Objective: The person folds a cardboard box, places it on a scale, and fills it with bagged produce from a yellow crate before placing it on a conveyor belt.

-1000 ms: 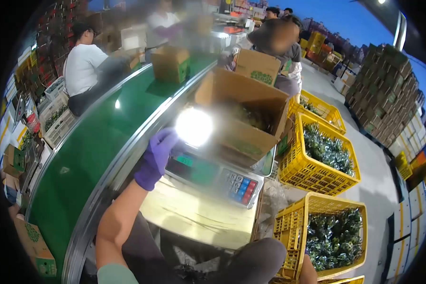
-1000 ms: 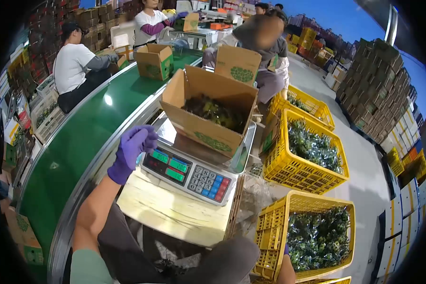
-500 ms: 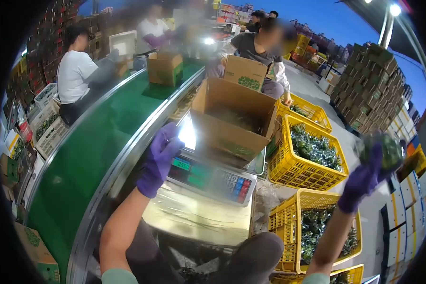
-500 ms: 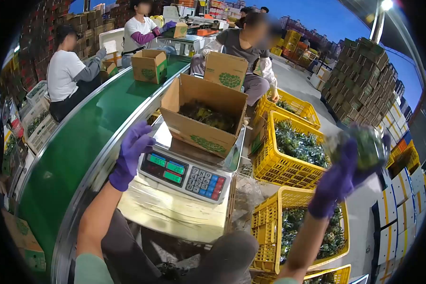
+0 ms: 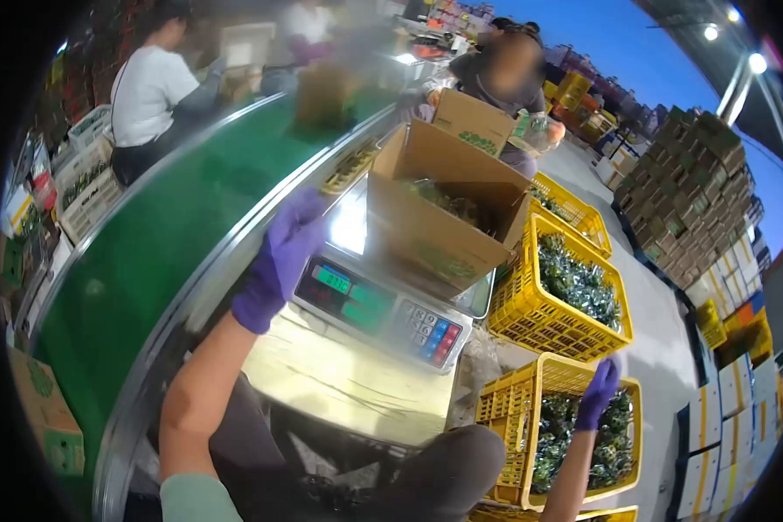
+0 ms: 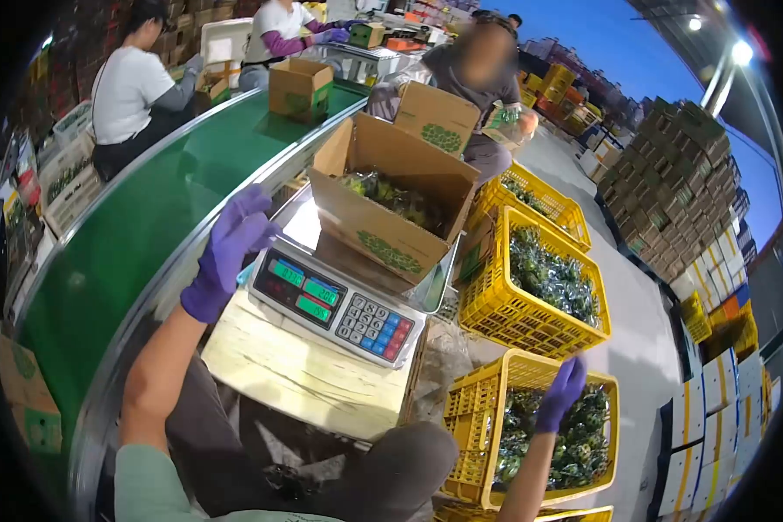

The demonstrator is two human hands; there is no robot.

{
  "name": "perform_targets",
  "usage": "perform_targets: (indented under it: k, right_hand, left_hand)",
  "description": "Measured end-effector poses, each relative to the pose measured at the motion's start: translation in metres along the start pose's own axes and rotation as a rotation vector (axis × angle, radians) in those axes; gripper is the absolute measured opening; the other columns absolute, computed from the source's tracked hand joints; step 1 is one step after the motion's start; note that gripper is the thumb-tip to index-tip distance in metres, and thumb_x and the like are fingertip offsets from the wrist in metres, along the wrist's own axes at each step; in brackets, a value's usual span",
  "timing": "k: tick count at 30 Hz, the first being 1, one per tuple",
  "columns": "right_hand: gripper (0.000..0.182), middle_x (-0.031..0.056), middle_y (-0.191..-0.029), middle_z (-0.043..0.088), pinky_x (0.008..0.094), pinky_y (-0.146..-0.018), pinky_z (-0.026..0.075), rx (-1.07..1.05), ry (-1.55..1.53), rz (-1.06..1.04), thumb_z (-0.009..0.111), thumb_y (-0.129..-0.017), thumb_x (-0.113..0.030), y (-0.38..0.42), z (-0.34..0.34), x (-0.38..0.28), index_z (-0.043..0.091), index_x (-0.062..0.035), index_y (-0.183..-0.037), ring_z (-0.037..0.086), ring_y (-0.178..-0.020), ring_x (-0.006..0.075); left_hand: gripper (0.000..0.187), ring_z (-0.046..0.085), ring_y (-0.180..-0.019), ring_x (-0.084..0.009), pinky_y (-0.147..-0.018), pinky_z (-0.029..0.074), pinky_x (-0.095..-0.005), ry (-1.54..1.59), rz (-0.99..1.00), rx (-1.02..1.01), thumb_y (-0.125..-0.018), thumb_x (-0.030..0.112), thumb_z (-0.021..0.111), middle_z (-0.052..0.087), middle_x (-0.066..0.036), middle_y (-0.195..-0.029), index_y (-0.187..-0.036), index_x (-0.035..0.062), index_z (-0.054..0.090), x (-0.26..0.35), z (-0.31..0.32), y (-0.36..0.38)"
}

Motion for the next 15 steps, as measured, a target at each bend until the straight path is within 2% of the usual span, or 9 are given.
perform_targets:
  k: [1, 2, 3, 4, 5, 7, 10, 15]
  right_hand:
    - [0.027, 0.0112, -0.108, 0.057, 0.0296, -0.086, 0.042, -0.039, -0.017, 0.137, 0.048, -0.097, -0.012, 0.034, -0.013, 0.090, 0.051, 0.0065, -0.117, 0.052, -0.095, 0.0164]
    - [0.023, 0.0021, -0.081, 0.050, 0.0318, -0.071, 0.041, -0.048, -0.164, 0.347, 0.052, -0.098, -0.024, 0.082, -0.027, 0.257, 0.052, -0.0020, -0.104, 0.044, -0.074, 0.0140]
    - [0.030, 0.0012, -0.076, 0.049, 0.0350, -0.069, 0.042, -0.232, 0.400, 0.321, 0.051, -0.098, -0.036, 0.138, -0.031, 0.256, 0.054, -0.0061, -0.097, 0.044, -0.070, 0.0153]
    - [0.031, 0.0014, -0.076, 0.050, 0.0352, -0.069, 0.042, -0.400, 0.619, 0.461, 0.050, -0.098, -0.037, 0.182, -0.030, 0.268, 0.055, -0.0064, -0.098, 0.045, -0.070, 0.0155]
    - [0.032, 0.0017, -0.077, 0.051, 0.0354, -0.069, 0.042, -0.510, 0.661, 0.605, 0.049, -0.098, -0.038, 0.215, -0.026, 0.278, 0.056, -0.0067, -0.098, 0.046, -0.070, 0.0157]
    - [0.034, 0.0022, -0.077, 0.053, 0.0357, -0.069, 0.043, -0.573, 0.622, 0.752, 0.048, -0.097, -0.040, 0.246, -0.018, 0.284, 0.057, -0.0073, -0.098, 0.047, -0.071, 0.0160]
    - [0.037, 0.0029, -0.079, 0.056, 0.0362, -0.068, 0.045, -0.566, 0.474, 0.864, 0.046, -0.097, -0.043, 0.258, -0.013, 0.295, 0.059, -0.0082, -0.099, 0.049, -0.072, 0.0166]
    - [0.044, 0.0042, -0.081, 0.060, 0.0371, -0.068, 0.047, -0.350, -0.156, 1.160, 0.042, -0.096, -0.048, 0.259, -0.018, 0.323, 0.062, -0.0098, -0.099, 0.053, -0.074, 0.0176]
  left_hand:
    - [0.051, 0.061, -0.090, -0.0146, -0.077, 0.050, -0.0253, 0.031, -0.023, 0.038, -0.092, 0.014, 0.056, 0.050, -0.010, -0.124, -0.139, 0.0045, 0.038, 0.003, -0.005, -0.002]
    - [0.051, 0.061, -0.092, -0.0147, -0.078, 0.050, -0.0254, 0.056, -0.047, 0.071, -0.093, 0.015, 0.056, 0.050, -0.010, -0.125, -0.139, 0.0058, 0.038, 0.005, -0.009, -0.003]
    - [0.051, 0.061, -0.093, -0.0153, -0.081, 0.050, -0.0263, 0.083, -0.054, 0.076, -0.094, 0.016, 0.056, 0.050, -0.009, -0.126, -0.140, 0.0057, 0.037, 0.006, -0.009, -0.002]
    - [0.051, 0.061, -0.093, -0.0153, -0.081, 0.050, -0.0263, 0.069, -0.064, 0.079, -0.094, 0.016, 0.056, 0.050, -0.009, -0.126, -0.140, 0.0057, 0.037, 0.004, -0.008, -0.003]
    - [0.052, 0.061, -0.093, -0.0153, -0.081, 0.050, -0.0267, 0.060, -0.054, 0.088, -0.094, 0.016, 0.056, 0.050, -0.010, -0.126, -0.141, 0.0060, 0.037, 0.002, -0.007, -0.004]
    - [0.054, 0.061, -0.094, -0.0156, -0.082, 0.049, -0.0275, 0.024, -0.050, 0.090, -0.094, 0.018, 0.057, 0.050, -0.011, -0.128, -0.142, 0.0072, 0.036, -0.009, -0.008, -0.007]
    - [0.055, 0.061, -0.094, -0.0160, -0.083, 0.049, -0.0284, -0.086, -0.105, 0.071, -0.093, 0.018, 0.057, 0.048, -0.012, -0.129, -0.142, 0.0071, 0.035, -0.016, -0.007, -0.008]
    - [0.055, 0.060, -0.094, -0.0167, -0.084, 0.049, -0.0298, -0.108, -0.060, 0.062, -0.093, 0.017, 0.057, 0.048, -0.012, -0.128, -0.142, 0.0061, 0.035, -0.017, -0.012, -0.010]
Point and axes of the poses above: each hand's wrist, its own y-axis away from the middle knuckle, its own z-axis out of the palm, x = y × z, the point moved 6 cm from there along -y, towards the middle knuckle
